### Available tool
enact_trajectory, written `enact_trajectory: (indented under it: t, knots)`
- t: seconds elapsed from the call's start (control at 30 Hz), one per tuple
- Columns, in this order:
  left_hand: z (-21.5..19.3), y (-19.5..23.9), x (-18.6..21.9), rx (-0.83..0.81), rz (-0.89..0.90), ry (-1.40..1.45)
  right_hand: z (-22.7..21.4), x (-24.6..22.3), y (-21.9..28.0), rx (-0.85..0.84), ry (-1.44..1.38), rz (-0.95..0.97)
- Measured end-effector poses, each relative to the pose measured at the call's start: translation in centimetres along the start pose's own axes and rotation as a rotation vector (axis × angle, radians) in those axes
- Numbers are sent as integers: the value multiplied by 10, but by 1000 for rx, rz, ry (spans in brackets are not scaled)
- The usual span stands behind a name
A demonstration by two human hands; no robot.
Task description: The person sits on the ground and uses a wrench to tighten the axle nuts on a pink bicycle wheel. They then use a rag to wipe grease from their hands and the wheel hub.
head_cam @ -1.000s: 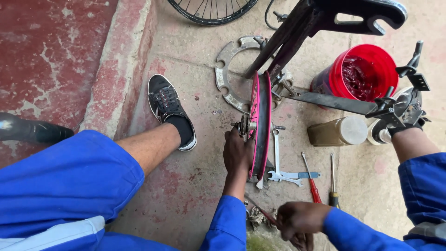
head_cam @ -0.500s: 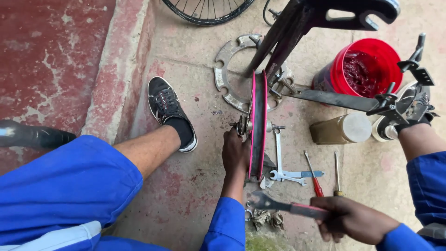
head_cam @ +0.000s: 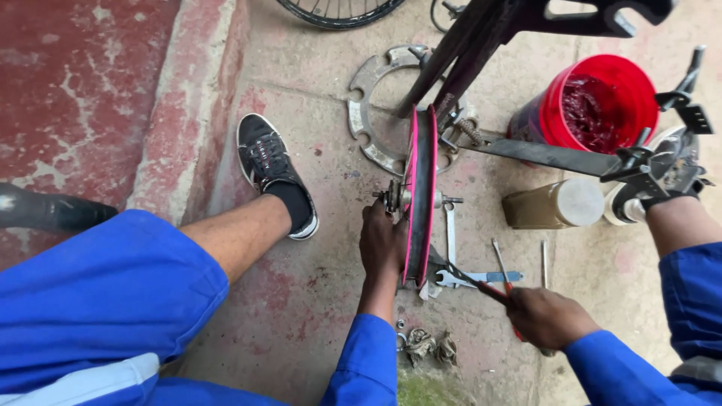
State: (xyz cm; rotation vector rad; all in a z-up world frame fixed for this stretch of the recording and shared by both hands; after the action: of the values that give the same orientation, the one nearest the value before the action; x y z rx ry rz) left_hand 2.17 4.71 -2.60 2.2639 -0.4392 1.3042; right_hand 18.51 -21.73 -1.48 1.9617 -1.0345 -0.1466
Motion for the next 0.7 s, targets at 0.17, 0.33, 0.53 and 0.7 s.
enact_trajectory:
  t: [0.17,0.33,0.53,0.7]
  knots:
    - [-10,6,18,-23,-62,12,-7,-41,-45,16,22,63]
    - [-9,1,9,35,-57,11,3,-67,-82,211,114,-38]
    - [1,1,1,22,-58,22,-37,-90,-61,240,115,27]
    - [-3,1,4,17,-54,7,0,-102,-86,112,94,-24]
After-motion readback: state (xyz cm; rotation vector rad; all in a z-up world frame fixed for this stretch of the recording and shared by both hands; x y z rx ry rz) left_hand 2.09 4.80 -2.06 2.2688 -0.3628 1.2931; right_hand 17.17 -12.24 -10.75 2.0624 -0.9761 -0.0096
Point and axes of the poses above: each hand's wrist, its own y-axis away from the middle knuckle, its own z-axis out of the palm, x = y × z, the point moved 6 cm from there along -y, towards the middle knuckle, and after that the axes turned 13 degrees about z, right-handed, at the moved point
